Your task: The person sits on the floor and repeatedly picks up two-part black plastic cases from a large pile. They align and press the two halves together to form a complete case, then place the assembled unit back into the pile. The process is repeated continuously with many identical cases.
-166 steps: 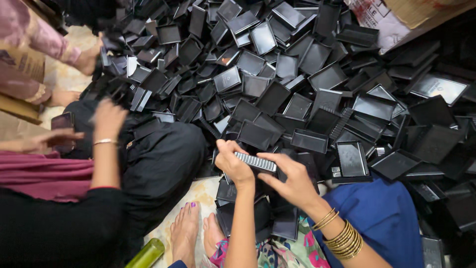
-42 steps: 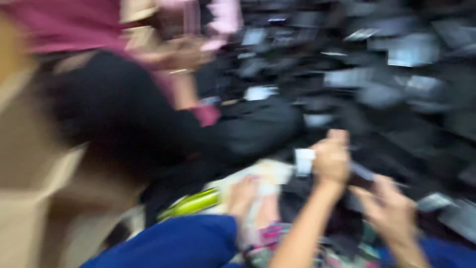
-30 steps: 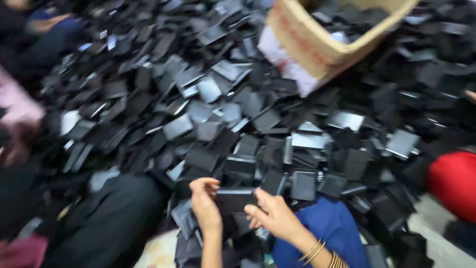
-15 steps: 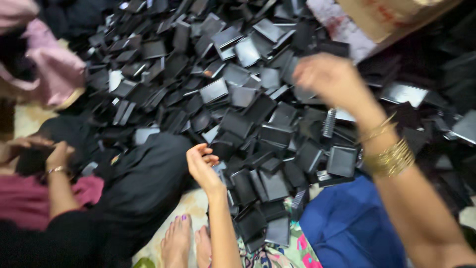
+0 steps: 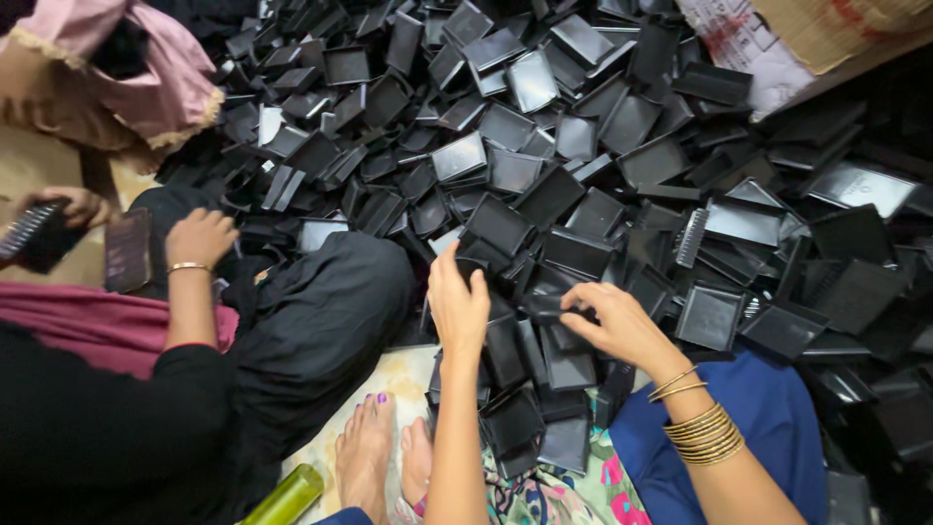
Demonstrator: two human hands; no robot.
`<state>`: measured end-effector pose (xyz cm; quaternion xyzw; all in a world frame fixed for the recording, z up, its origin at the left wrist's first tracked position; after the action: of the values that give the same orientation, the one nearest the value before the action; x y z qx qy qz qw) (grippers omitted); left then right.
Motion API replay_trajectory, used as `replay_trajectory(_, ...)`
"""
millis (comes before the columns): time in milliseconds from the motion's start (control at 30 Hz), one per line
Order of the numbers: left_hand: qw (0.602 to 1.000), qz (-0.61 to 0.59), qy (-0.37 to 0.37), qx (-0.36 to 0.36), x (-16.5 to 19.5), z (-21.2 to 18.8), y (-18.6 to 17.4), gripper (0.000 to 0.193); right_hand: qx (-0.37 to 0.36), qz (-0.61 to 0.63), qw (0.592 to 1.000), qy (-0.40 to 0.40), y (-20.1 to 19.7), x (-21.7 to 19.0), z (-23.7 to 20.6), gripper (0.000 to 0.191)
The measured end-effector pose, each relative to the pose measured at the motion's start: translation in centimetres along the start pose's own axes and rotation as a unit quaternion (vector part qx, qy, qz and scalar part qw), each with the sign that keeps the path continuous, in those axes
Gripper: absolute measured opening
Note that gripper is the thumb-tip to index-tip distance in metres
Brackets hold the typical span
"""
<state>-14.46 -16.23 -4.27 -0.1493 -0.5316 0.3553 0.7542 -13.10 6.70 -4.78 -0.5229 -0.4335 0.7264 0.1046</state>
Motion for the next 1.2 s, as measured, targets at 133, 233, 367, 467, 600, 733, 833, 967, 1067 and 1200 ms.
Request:
replay_trajectory(133, 0.978, 0.197, 0.035, -0.062, 2.9, 1.6, 3.0, 0.076, 0.061, 0.050, 0.994, 0.080, -0.3, 0.8, -0.4, 0.020)
replay_trajectory(233, 0.967, 0.237, 0.030, -0.083, 2.8, 2.4, 3.5, 0.079, 0.219, -0.049, 0.974, 0.010, -3.3, -1.3, -1.2, 0.029)
replay_trajectory(367, 0.987, 0.151, 0.051, -0.009, 2.8, 1.4, 1.0, 0.070, 0.238, -0.182, 0.953, -0.043, -4.7, -2.5, 0.1, 0.051)
replay_trajectory(467, 0.994, -0.085, 0.042, 0.057, 1.7, 0.1, -1.1, 0.057, 0.227, -0.170, 0.959, -0.013, -4.9, -1.4, 0.9, 0.047)
replay_trajectory(600, 0.673, -0.738, -0.059, 0.005, -1.2, 0.0, 2.8, 0.054, 0.249, -0.083, 0.962, 0.079, -5.2, 1.5, -0.6, 0.032)
replay_trajectory(733, 0.647, -0.754, -0.108, -0.044, -0.1, -0.4, 5.4, 0.056, 0.267, 0.309, 0.910, 0.077, -3.8, 4.5, -2.3, 0.031)
replay_trajectory(833, 0.661, -0.730, -0.152, -0.082, 1.0, -1.8, 8.3, 0.056, 0.212, 0.436, 0.875, 0.017, -1.5, 2.6, -1.9, 0.030)
replay_trajectory(967, 0.664, -0.722, -0.173, -0.085, 1.7, -3.2, 10.6, 0.055, 0.189, 0.199, 0.962, -0.012, -1.1, -1.9, -1.7, 0.039)
replay_trajectory(1067, 0.643, -0.741, -0.184, -0.059, 0.9, -3.5, 10.9, 0.055, 0.114, 0.102, 0.987, -0.049, -0.9, -3.5, -1.7, 0.059)
replay_trajectory(1200, 0.646, -0.735, -0.199, -0.047, -0.1, -3.3, 10.9, 0.056, 0.066, 0.178, 0.981, 0.049, -0.3, -0.3, -1.6, 0.058)
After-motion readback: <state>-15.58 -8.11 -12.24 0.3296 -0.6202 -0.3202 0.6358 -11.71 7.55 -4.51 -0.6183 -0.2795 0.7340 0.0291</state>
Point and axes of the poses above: each hand's wrist, its own z-axis towards the middle knuckle, its own y-axis out of the palm, x = y × z, the point moved 10 cm from there along z, towards the middle knuckle, and after that the axes turned 12 degrees about -x, right-handed, at the moved point
